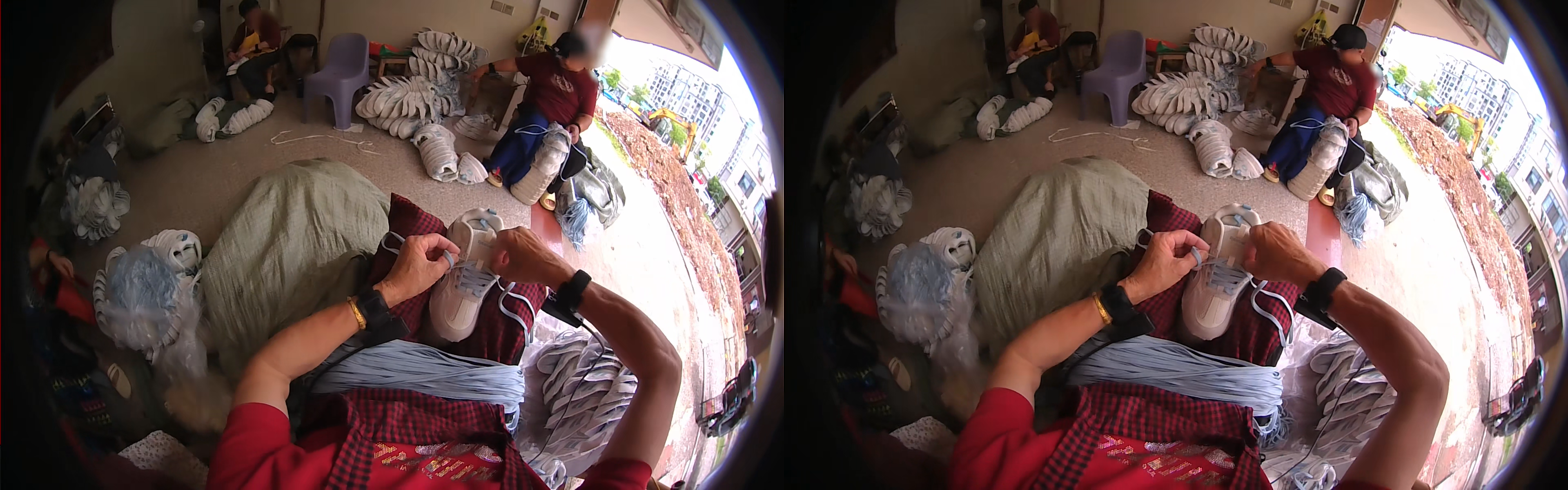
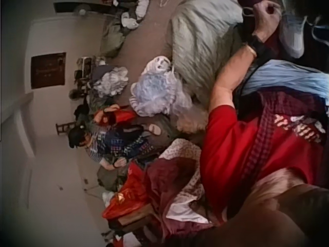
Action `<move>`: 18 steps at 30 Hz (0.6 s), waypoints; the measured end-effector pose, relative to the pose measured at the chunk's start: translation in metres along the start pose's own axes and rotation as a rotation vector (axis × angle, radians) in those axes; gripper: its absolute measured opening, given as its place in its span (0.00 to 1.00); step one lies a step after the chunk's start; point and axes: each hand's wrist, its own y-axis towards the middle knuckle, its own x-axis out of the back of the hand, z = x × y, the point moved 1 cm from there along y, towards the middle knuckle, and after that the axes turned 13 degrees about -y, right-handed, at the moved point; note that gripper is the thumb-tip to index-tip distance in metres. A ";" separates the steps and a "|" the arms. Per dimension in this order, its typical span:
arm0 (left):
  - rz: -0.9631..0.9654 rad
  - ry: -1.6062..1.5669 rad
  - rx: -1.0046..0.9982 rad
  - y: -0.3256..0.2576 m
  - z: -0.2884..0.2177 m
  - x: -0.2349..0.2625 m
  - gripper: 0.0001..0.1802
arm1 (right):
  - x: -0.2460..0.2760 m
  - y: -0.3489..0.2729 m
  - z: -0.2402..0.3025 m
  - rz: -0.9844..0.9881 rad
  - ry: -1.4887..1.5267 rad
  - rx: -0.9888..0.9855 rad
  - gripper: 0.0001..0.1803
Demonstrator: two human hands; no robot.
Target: Lacing a pair of athletic shoes in a manufacturing setting.
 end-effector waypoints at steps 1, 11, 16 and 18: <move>-0.003 -0.011 0.011 0.000 0.001 0.000 0.07 | 0.000 -0.003 0.003 -0.029 0.012 -0.087 0.13; -0.058 -0.207 0.034 0.000 0.006 0.006 0.06 | 0.032 0.000 0.001 -0.329 1.239 -0.154 0.18; -0.034 -0.115 -0.014 0.003 0.003 -0.001 0.06 | -0.002 -0.001 0.016 -0.491 0.528 -0.037 0.13; -0.041 -0.088 -0.013 0.001 0.002 -0.002 0.06 | 0.004 -0.004 0.033 -0.296 0.296 -0.181 0.12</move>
